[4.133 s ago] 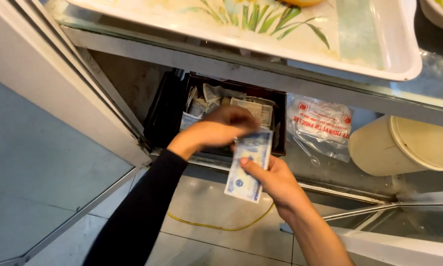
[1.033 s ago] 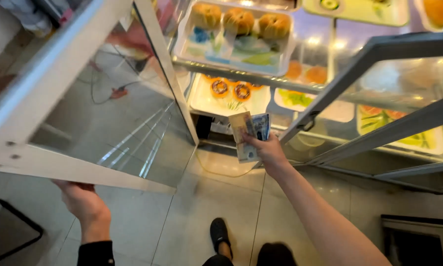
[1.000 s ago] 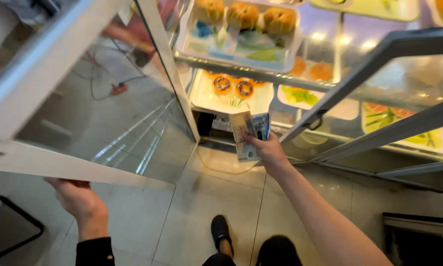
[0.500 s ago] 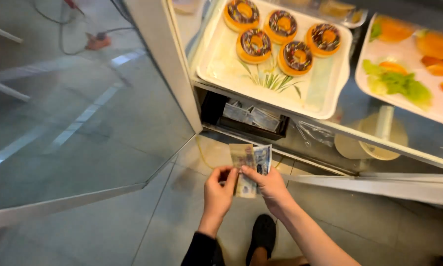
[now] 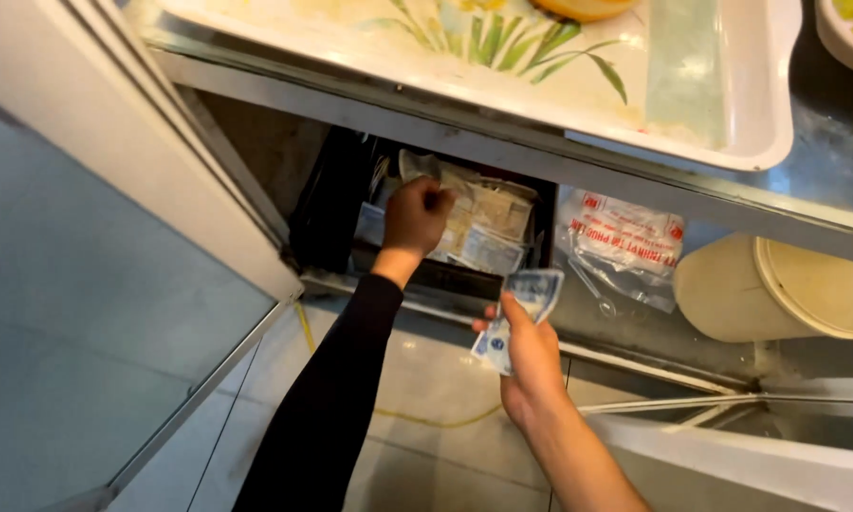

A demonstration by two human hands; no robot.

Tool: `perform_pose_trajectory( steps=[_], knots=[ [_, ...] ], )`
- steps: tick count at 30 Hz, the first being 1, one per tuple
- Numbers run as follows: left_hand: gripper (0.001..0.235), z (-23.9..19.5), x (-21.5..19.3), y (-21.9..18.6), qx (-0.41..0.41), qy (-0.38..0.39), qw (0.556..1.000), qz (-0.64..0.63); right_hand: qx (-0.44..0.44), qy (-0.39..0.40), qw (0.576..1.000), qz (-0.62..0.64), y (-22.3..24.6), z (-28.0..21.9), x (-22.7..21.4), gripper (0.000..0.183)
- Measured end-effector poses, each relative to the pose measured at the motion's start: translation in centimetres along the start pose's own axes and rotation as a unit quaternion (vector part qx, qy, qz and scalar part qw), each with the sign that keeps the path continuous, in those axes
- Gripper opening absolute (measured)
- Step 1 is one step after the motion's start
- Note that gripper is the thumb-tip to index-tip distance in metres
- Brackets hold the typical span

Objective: The person prepares a baguette sandwich at a street food stall, using tongs to add pickled vegetables and fillings from ingredient trays into a split baguette, then places the sandwich on a countertop grill press and presses it. They then bag baked goods from a display case, warm an item in a microwave, wrap the sandwich in paper and a plastic bag, and hand the bag to a customer on a scooter while receiving cash payment.

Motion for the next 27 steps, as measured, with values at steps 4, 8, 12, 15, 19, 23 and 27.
perform_pose_trajectory(
  steps=[4,8,12,15,19,23,27],
  knots=[
    [0.043,3.9,2.7,3.9,-0.04,0.021,0.989,0.143,-0.011,0.001,1.0,0.027,4.4,-3.6,1.8,0.021],
    [0.048,5.9,3.5,8.8,-0.11,0.011,0.96,0.258,-0.006,-0.026,0.999,0.035,5.3,-4.5,-0.2,0.021],
    [0.032,6.1,3.5,9.0,-0.17,0.016,0.949,0.264,0.006,-0.037,0.997,0.071,5.3,-3.7,-1.2,0.021],
    [0.022,5.0,2.5,6.8,-0.145,-0.018,0.961,0.235,-0.002,-0.026,0.996,0.086,6.0,-3.7,-0.4,0.02],
    [0.016,4.2,-2.3,1.9,-0.01,-0.072,0.982,0.174,0.029,0.023,0.995,0.098,4.5,-2.5,2.2,0.035],
    [0.016,-0.1,-8.5,-8.1,0.111,-0.102,0.982,0.117,0.05,0.087,0.989,0.106,4.7,-3.9,5.8,0.042],
    [0.012,-7.8,-14.3,-22.7,0.201,-0.083,0.959,0.18,0.109,0.138,0.978,0.11,3.3,-8.1,8.0,0.047]
  ],
)
Point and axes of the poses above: each hand's wrist, its own z-axis towards the middle knuckle, its own x-axis out of the palm, y = z × x, the point moved 10 cm from there along z, towards the middle knuckle, and after that the axes turned 3 degrees about x, right-handed, at the moved point
